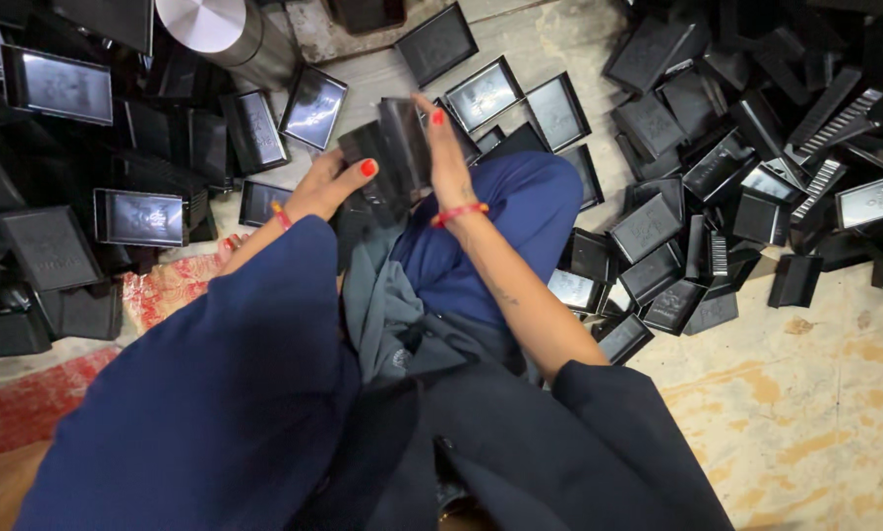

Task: The person sits on the floor and repeatedly picks up small black plastic cases and inserts, snaps them together, and places the assembled units into a cardboard box. The person handles the parts one at a time, occasionally adjusting their position to reach more items.

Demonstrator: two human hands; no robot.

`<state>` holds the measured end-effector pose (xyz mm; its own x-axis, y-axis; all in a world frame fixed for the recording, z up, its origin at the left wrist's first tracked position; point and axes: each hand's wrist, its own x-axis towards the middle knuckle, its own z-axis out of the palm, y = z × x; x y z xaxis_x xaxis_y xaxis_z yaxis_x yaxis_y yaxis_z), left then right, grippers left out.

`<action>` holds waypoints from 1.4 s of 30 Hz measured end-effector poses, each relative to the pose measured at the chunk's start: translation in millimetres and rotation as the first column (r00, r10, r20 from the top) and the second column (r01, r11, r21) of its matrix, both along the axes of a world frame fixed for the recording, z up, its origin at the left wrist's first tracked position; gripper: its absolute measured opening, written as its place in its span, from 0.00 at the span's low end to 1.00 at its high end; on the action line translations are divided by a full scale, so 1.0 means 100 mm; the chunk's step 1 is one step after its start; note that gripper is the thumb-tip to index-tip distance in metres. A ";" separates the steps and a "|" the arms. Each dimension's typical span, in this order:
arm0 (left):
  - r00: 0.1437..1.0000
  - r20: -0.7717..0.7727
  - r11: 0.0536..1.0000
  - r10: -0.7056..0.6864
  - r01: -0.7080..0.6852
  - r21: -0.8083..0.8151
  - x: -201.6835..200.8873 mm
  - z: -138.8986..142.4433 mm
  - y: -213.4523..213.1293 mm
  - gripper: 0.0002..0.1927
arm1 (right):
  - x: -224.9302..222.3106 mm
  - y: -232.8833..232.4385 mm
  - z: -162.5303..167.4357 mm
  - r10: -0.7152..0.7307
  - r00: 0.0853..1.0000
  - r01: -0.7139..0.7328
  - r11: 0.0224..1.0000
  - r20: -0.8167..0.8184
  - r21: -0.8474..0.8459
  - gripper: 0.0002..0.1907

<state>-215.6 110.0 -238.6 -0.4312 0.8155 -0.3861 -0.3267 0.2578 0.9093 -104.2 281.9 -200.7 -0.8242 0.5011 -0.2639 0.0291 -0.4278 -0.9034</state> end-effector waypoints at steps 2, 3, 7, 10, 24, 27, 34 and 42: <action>0.995 0.082 0.995 -0.054 0.047 0.084 0.03 0.00 0.03 0.28 | 0.05 -0.04 -0.04 0.153 0.987 -0.128 0.927 -0.044 0.351 0.35; 0.989 0.120 0.989 -0.085 0.069 0.130 0.04 -0.02 0.04 0.28 | 0.06 -0.06 -0.06 0.181 0.984 -0.172 0.924 0.006 0.342 0.35; 0.996 0.055 0.991 -0.077 0.070 0.116 -0.04 -0.13 0.03 0.26 | 0.07 -0.03 -0.13 0.080 0.997 -0.081 0.996 0.013 0.042 0.35; 0.997 0.048 0.997 -0.066 0.063 0.052 -0.11 -0.23 -0.01 0.26 | 0.09 0.01 -0.13 -0.019 0.992 0.002 0.991 -0.126 -0.135 0.32; 0.987 -0.134 0.994 0.084 -0.074 0.076 -0.01 -0.06 0.08 0.25 | 0.07 -0.14 0.05 0.227 0.974 -0.202 0.827 0.017 0.525 0.28; 0.985 -0.136 0.994 0.110 -0.109 0.020 0.01 0.06 0.08 0.26 | 0.06 -0.16 0.09 0.246 0.968 -0.228 0.793 0.046 0.565 0.29; 0.941 -0.232 0.960 0.244 -0.269 -0.082 -0.03 0.18 0.15 0.30 | -0.09 -0.19 0.10 0.213 0.973 -0.220 0.973 0.092 0.074 0.33; 0.844 0.058 0.841 0.534 -0.537 0.072 -0.14 -0.12 0.02 0.33 | -0.04 -0.31 0.05 0.075 0.954 -0.265 0.665 0.290 0.699 0.33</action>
